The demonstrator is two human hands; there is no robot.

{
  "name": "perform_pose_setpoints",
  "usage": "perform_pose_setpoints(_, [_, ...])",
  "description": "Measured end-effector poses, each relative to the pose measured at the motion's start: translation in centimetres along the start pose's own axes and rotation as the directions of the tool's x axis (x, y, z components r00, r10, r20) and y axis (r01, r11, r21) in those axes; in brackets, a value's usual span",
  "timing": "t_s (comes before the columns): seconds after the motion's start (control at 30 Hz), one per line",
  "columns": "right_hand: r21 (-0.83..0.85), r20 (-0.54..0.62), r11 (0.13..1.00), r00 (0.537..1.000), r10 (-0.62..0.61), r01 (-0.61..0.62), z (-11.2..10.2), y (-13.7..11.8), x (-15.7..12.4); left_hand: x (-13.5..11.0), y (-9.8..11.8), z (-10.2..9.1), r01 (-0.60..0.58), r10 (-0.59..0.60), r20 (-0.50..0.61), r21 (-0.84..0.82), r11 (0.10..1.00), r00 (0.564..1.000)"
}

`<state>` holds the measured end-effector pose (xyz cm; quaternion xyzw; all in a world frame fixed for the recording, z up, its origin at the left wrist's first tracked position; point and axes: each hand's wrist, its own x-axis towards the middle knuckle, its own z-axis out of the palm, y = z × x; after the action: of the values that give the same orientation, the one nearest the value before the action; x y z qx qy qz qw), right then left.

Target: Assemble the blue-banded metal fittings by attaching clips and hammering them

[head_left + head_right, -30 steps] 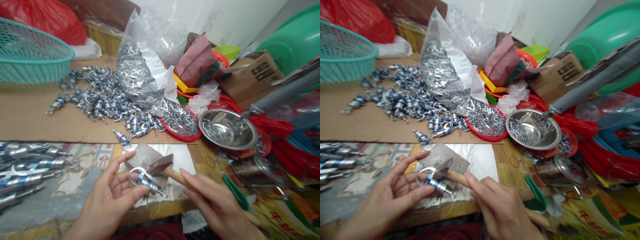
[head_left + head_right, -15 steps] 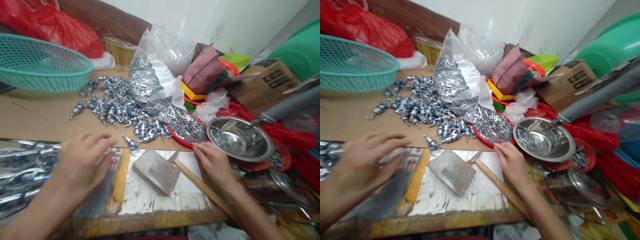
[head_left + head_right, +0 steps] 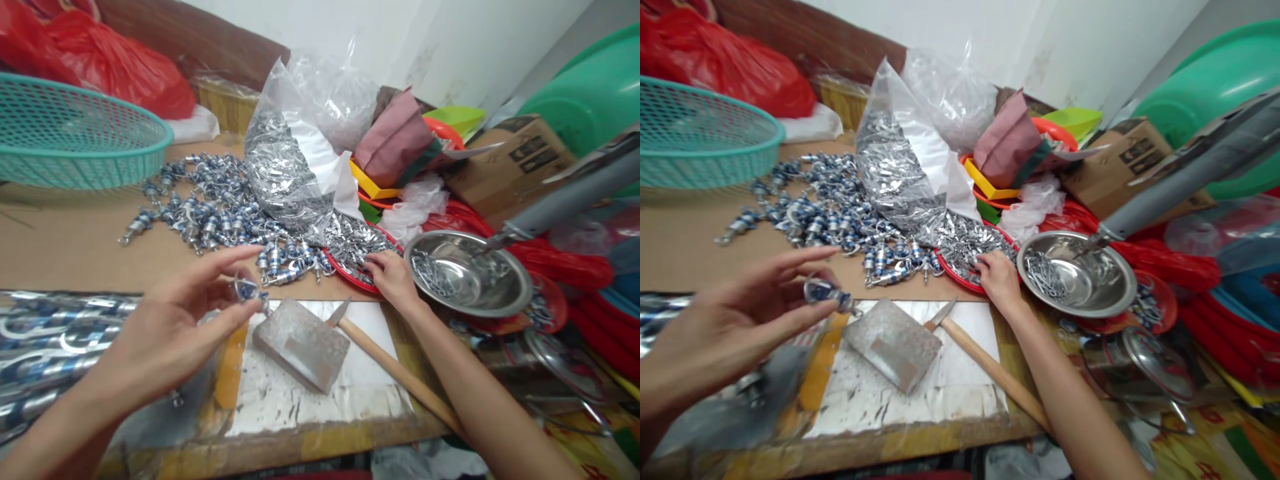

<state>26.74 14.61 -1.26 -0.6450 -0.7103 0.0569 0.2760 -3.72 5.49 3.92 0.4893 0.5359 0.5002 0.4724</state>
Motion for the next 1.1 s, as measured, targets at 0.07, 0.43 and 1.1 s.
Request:
perform_pose_setpoints(0.07, [0.094, -0.077, 0.996, 0.997, 0.02, -0.012, -0.2, -0.7, -0.3, -1.4, -0.2, 0.6, 0.015, -0.015, 0.036, -0.015, 1.0, 0.999])
perform_pose_setpoints(0.43, [0.776, 0.006, 0.63, 0.998, -0.068, 0.038, -1.4, -13.4, -10.0, -4.1, -2.7, 3.6, -0.11, 0.102, 0.075, 0.11, 0.988, 0.992])
perform_pose_setpoints(1.1, [0.469, -0.186, 0.748, 0.88, -0.436, 0.47, -1.5, -12.3, -12.2, -4.8, -3.2, 2.7, 0.138, -0.13, 0.098, -0.085, 0.987, 0.987])
